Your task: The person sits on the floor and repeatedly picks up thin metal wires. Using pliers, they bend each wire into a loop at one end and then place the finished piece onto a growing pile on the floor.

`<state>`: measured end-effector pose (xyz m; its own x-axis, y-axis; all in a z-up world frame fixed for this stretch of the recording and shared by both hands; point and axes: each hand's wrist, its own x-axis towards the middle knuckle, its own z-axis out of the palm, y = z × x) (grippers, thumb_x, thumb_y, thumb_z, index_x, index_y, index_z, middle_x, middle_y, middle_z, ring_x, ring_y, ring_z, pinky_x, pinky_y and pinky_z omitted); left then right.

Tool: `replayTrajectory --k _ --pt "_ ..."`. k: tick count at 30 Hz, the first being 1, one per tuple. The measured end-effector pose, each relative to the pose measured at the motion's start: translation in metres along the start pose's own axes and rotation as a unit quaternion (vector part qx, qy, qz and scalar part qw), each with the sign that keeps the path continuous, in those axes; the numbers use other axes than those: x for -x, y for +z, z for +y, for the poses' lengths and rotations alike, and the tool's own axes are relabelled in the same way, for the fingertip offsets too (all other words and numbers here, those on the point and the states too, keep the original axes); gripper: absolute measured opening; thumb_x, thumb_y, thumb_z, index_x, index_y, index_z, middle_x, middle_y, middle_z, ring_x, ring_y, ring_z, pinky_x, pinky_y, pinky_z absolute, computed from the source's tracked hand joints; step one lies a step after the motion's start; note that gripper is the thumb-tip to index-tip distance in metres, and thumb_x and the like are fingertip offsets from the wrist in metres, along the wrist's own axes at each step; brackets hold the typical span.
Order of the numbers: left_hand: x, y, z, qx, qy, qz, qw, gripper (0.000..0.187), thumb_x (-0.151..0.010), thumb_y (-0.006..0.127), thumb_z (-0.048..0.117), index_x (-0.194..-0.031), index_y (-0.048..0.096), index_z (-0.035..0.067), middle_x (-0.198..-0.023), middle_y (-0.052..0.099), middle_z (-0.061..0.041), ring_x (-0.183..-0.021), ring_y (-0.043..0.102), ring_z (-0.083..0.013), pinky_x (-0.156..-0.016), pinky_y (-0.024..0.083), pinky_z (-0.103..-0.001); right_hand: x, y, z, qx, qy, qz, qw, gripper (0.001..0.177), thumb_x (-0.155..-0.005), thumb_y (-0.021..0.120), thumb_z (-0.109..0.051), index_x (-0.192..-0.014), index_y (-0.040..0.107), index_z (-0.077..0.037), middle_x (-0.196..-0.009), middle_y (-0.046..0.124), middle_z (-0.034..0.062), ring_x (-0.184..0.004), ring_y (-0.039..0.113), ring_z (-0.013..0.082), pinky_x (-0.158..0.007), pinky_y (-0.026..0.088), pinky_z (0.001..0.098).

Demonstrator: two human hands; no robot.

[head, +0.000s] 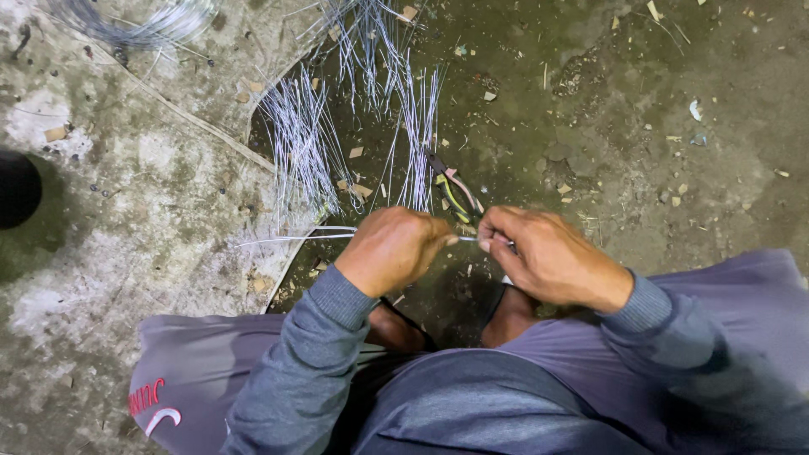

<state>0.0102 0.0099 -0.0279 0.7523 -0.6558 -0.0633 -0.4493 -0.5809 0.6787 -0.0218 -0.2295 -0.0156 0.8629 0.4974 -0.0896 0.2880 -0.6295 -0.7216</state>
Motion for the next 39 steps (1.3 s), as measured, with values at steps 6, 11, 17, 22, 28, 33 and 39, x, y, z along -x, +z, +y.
replayTrajectory --k 6,11,17,22,28,33,39 --pt "0.002 -0.008 -0.009 -0.151 0.118 0.351 0.917 0.021 -0.092 0.075 0.021 -0.105 0.073 0.006 -0.111 0.074 -0.011 -0.109 0.069 -0.0321 -0.100 0.052 -0.048 -0.020 0.023 0.046 -0.298 0.187 0.075 0.933 0.012 -0.102 0.063 -0.016 -0.106 0.067 -0.005 -0.091 0.069 0.0056 -0.085 0.065 0.0179 -0.079 0.053 0.0341" --pt "-0.007 0.048 -0.001 0.273 -0.119 0.241 0.924 0.044 -0.090 0.080 0.019 -0.128 0.065 0.004 -0.107 0.074 -0.008 -0.093 0.068 -0.0164 -0.080 0.056 -0.031 -0.035 0.052 0.070 -0.628 0.201 0.081 0.747 0.011 -0.102 0.063 -0.013 -0.108 0.068 -0.006 -0.104 0.072 0.0056 -0.097 0.068 0.0150 -0.089 0.054 0.0306" --pt "-0.014 0.087 -0.030 0.482 -0.182 0.219 0.829 0.047 -0.090 0.076 0.011 -0.132 0.065 -0.004 -0.094 0.073 -0.003 -0.079 0.068 -0.0067 -0.070 0.059 -0.024 -0.047 0.081 0.076 -0.636 0.221 0.049 0.738 0.013 -0.101 0.063 -0.016 -0.105 0.069 -0.005 -0.102 0.074 0.0072 -0.095 0.071 0.0161 -0.087 0.057 0.0313" --pt "-0.014 0.089 -0.041 0.525 -0.234 0.222 0.788 0.037 -0.091 0.073 0.009 -0.125 0.069 -0.006 -0.083 0.071 -0.001 -0.067 0.062 -0.0062 -0.060 0.055 -0.024 -0.067 0.098 0.127 -0.461 0.227 0.056 0.856 0.027 -0.109 0.062 -0.022 -0.104 0.074 0.002 -0.094 0.074 0.0081 -0.083 0.066 0.0145 -0.077 0.055 0.0312" --pt "-0.016 0.077 -0.044 0.594 -0.268 0.241 0.719 0.025 -0.091 0.072 0.006 -0.112 0.075 -0.006 -0.081 0.069 -0.001 -0.063 0.056 -0.0062 -0.057 0.048 -0.022 -0.081 0.147 0.227 -0.123 0.256 0.123 0.951 0.046 -0.091 0.072 -0.039 -0.117 0.068 -0.002 -0.098 0.075 0.0148 -0.087 0.070 0.0241 -0.079 0.057 0.0365" --pt "-0.015 0.064 -0.042 0.672 -0.275 0.244 0.643 0.022 -0.090 0.072 0.005 -0.110 0.074 -0.005 -0.086 0.072 -0.001 -0.066 0.059 -0.0073 -0.059 0.049 -0.022 -0.056 0.193 0.249 0.144 0.275 0.041 0.950 0.082 -0.078 0.085 -0.051 -0.132 0.050 0.001 -0.122 0.058 0.0272 -0.111 0.062 0.0443 -0.090 0.053 0.0503" --pt "-0.017 0.054 -0.044 0.652 -0.276 0.278 0.649 0.023 -0.089 0.075 0.006 -0.110 0.075 -0.004 -0.084 0.072 -0.003 -0.065 0.059 -0.0079 -0.057 0.048 -0.023 -0.078 0.208 0.238 0.187 0.290 0.001 0.939 0.079 -0.077 0.087 -0.044 -0.131 0.045 -0.003 -0.126 0.055 0.0214 -0.119 0.059 0.0419 -0.094 0.053 0.0496"
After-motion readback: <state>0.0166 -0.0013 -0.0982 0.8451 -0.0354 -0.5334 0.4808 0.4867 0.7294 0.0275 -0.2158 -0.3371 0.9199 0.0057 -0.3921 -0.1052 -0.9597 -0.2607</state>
